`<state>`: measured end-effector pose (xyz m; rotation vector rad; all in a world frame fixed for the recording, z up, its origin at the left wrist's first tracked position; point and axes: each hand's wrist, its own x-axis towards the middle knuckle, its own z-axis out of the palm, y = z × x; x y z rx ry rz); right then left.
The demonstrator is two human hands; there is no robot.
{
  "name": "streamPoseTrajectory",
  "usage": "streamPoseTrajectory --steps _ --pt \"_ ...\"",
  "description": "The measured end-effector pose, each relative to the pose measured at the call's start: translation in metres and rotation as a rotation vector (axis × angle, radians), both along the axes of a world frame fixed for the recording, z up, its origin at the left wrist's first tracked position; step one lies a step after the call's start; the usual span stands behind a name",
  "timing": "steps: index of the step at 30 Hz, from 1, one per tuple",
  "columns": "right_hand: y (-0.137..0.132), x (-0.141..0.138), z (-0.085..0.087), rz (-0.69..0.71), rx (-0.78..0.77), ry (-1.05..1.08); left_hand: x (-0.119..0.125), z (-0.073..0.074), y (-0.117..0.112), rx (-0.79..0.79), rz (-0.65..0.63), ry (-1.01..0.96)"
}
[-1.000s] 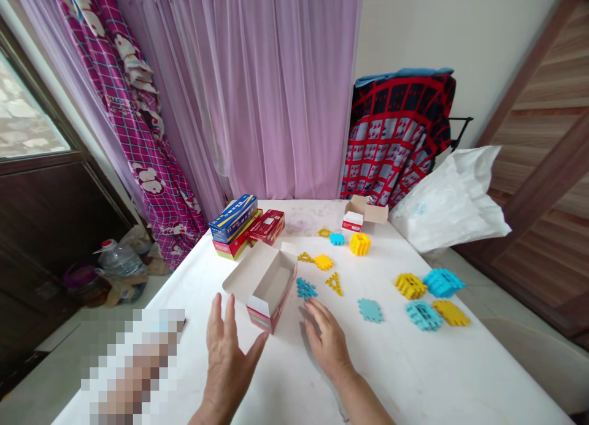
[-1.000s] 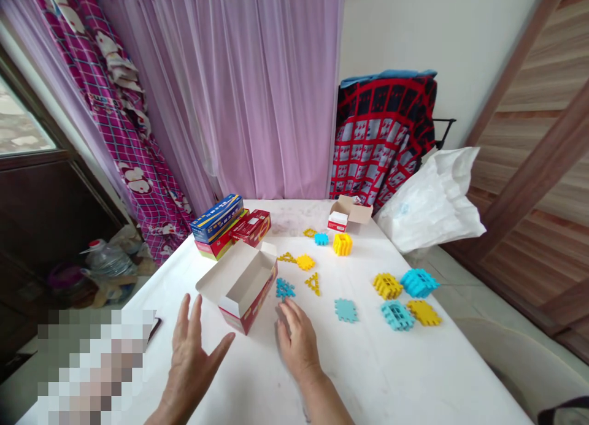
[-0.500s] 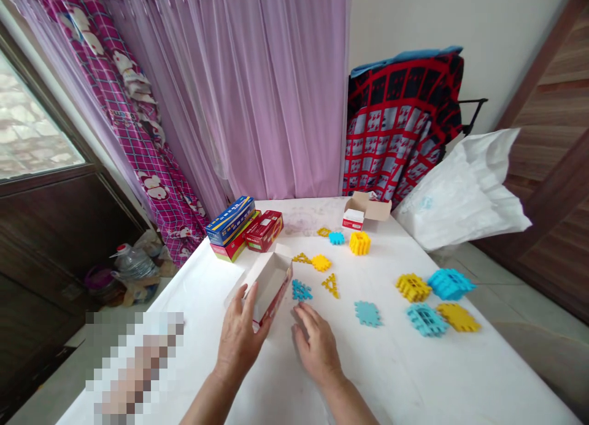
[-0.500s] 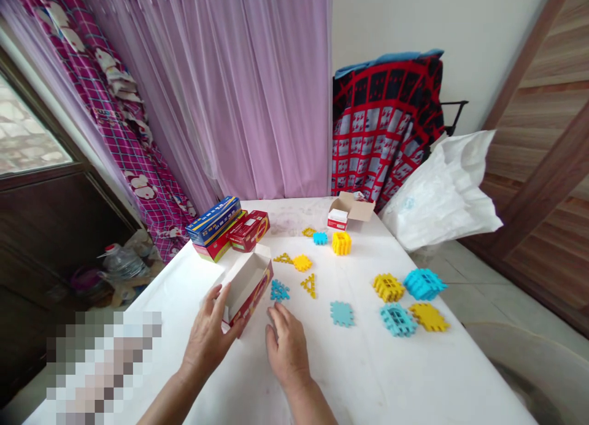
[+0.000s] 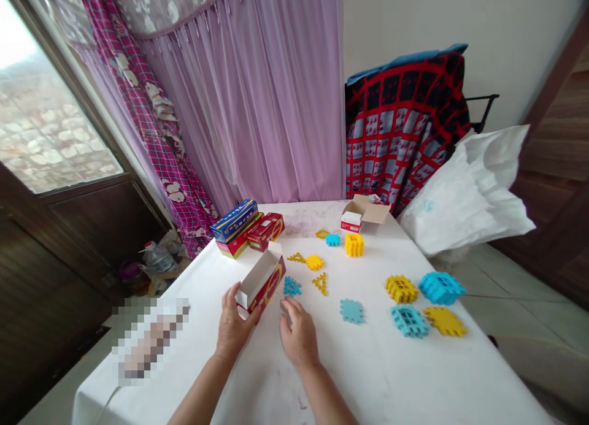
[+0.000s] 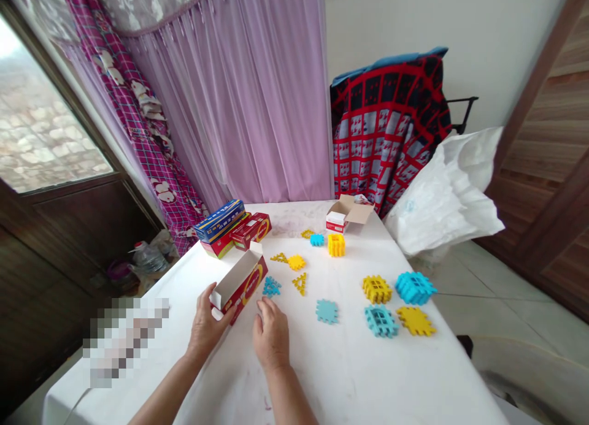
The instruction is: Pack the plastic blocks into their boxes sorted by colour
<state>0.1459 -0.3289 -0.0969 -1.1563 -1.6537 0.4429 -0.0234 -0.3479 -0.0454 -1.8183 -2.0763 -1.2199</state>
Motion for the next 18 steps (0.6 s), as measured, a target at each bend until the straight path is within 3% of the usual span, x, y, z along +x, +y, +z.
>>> streamPoseTrajectory --steps 12,18 --pt "0.002 0.0071 -0.002 0.074 0.031 0.135 0.0046 0.0045 -0.0054 -0.06 0.081 -0.106" --pt "-0.0018 0.0095 0.0012 0.081 0.031 0.161 0.0062 -0.0002 -0.0096 -0.049 0.091 -0.183"
